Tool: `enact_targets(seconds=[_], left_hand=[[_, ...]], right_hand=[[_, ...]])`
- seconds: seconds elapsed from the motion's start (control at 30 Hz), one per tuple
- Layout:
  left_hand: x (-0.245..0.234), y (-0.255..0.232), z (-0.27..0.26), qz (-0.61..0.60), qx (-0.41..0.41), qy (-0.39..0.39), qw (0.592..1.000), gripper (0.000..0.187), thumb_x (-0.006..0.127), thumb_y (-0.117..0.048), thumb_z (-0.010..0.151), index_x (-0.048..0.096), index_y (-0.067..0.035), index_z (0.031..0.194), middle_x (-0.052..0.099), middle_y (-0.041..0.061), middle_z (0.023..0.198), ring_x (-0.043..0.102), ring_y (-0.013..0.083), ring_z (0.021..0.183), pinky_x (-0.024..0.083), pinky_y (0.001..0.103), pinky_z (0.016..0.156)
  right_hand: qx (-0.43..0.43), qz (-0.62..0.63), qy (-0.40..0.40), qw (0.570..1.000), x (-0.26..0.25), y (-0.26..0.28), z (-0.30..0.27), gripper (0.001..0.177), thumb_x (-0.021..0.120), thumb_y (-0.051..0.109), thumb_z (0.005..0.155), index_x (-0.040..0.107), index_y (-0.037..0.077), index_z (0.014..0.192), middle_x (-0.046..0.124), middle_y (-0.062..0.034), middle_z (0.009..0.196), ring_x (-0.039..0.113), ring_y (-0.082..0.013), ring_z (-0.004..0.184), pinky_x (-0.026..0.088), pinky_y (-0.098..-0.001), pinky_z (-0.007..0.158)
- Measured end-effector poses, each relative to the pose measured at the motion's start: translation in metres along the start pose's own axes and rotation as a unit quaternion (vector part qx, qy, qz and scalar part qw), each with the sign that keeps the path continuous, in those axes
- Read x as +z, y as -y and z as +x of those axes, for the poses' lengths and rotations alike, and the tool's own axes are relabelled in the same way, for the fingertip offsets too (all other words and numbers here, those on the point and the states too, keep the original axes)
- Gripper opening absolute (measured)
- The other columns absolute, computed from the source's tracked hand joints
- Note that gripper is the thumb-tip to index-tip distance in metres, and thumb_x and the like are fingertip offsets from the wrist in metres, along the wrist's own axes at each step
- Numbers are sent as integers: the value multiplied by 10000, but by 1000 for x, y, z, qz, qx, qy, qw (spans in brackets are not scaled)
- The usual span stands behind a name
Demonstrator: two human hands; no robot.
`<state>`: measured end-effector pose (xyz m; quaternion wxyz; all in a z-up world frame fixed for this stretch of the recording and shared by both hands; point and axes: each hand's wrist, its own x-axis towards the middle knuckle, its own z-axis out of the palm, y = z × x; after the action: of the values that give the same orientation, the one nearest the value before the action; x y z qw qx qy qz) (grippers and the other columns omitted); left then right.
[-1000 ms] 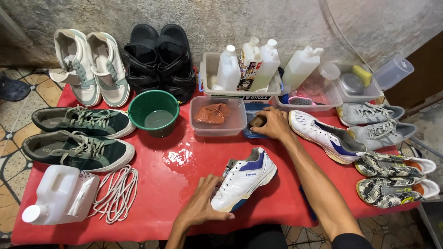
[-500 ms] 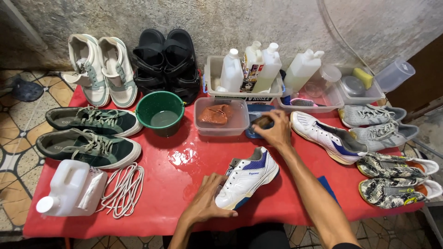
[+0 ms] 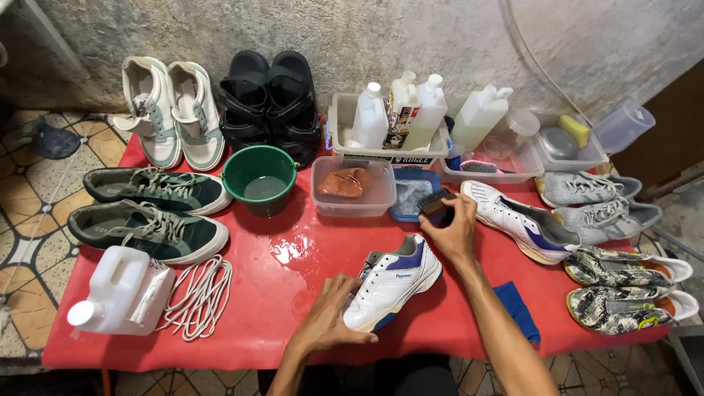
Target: The person is cleaning the exterior of a white sneaker using a brush and a blue cloth at a workstation.
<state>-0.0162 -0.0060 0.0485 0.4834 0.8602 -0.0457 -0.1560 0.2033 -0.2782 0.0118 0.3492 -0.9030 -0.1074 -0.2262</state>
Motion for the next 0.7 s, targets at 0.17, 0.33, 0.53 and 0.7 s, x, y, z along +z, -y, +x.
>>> enact_targets(seconds=[0.17, 0.33, 0.53, 0.7], left_hand=[[-1, -1, 0, 8, 6, 1, 1000, 1032, 836, -648, 522, 469, -239, 1395, 479, 55, 1265, 427, 270, 1252, 508, 530, 938], [2, 3, 2, 15, 22, -12, 1000, 1008, 855, -633, 530, 476, -236, 1375, 488, 56, 1258, 442, 263, 1215, 515, 513, 922], [5, 5, 2, 32, 39, -15, 999, 1006, 844, -636, 524, 478, -200, 1354, 494, 56, 1223, 450, 247, 1137, 513, 464, 854], [19, 18, 5, 42, 105, -53, 992, 915, 860, -634, 562, 503, -161, 1258, 485, 67, 1158, 448, 275, 1088, 434, 441, 950]], right_hand=[[-36, 18, -44, 998, -13, 11, -3, 555, 884, 327, 699, 633, 77, 1127, 485, -167, 1289, 503, -342, 1294, 488, -490, 1021], [15, 2, 18, 1000, -20, 22, -5, 567, 899, 344, 681, 640, 138, 1141, 468, -115, 1265, 542, -298, 1248, 502, -457, 1004], [-74, 72, -11, 995, -62, 88, -38, 557, 841, 268, 727, 629, 94, 1211, 597, -204, 1344, 521, -344, 1349, 428, -481, 1111], [-25, 129, 81, 988, -97, 142, -96, 613, 799, 448, 721, 641, 130, 1221, 580, -158, 1413, 543, -325, 1349, 446, -536, 1091]])
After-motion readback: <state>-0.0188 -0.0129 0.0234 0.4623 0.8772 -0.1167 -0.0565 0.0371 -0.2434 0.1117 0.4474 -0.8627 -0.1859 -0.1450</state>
